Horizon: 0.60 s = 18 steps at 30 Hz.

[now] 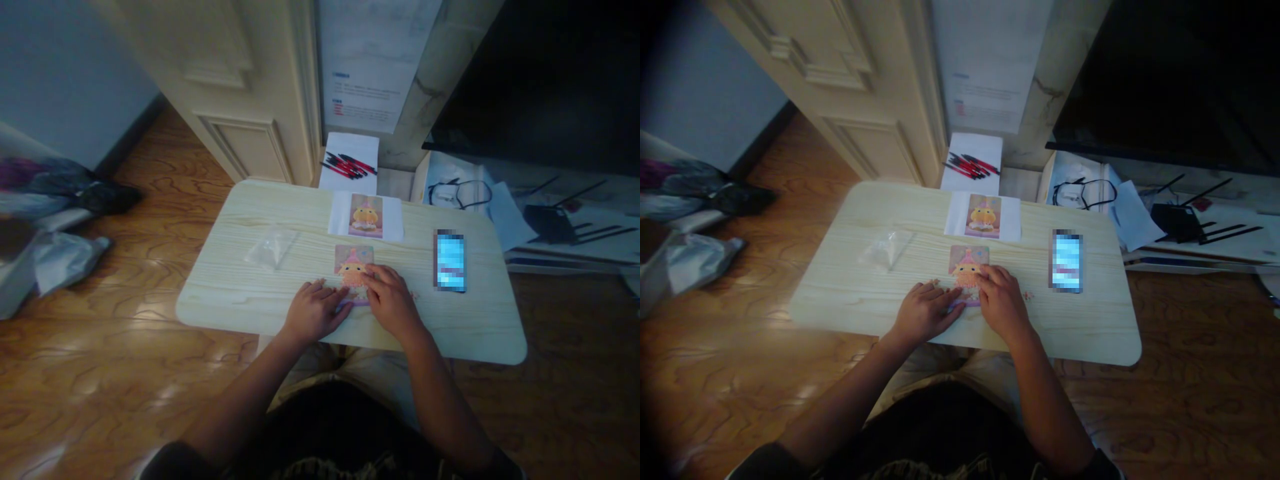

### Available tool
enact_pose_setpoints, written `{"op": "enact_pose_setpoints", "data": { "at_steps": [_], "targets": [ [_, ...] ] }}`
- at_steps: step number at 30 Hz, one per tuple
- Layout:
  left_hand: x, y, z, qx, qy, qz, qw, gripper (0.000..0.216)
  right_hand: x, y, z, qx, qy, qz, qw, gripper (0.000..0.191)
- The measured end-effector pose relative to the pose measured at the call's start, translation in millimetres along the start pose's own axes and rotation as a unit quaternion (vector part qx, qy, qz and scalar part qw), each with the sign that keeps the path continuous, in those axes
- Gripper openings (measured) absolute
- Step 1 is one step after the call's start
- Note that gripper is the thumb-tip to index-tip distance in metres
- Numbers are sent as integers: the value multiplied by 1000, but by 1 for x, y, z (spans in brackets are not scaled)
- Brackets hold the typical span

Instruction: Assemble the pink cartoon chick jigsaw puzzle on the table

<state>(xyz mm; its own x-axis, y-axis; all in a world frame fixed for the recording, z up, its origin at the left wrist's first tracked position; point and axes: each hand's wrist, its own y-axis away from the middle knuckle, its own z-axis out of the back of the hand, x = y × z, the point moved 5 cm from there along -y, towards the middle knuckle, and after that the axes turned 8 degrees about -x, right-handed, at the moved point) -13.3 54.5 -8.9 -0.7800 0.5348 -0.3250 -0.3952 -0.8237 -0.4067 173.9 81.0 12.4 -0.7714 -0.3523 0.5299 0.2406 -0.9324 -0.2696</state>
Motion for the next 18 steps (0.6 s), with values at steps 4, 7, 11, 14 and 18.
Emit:
{"op": "enact_pose_setpoints", "data": {
  "at_steps": [4,7,11,14,18],
  "targets": [
    [0,-1,0,10,5,13,1000,33,-2,-3,1,4,-3,0,1000,42],
    [-1,-2,0,20,1,11,1000,34,-3,-6,2,6,-5,4,1000,37],
    [-1,-2,1,18,2,8,1000,34,-2,-10,1,8,6,2,1000,29],
    [-1,-2,1,13,10,10,1000,34,-2,-10,0,3,8,0,1000,29],
    [0,-2,-1,11,14,9,1000,33,-3,-9,-1,-4,3,-4,1000,29]
  ]
}}
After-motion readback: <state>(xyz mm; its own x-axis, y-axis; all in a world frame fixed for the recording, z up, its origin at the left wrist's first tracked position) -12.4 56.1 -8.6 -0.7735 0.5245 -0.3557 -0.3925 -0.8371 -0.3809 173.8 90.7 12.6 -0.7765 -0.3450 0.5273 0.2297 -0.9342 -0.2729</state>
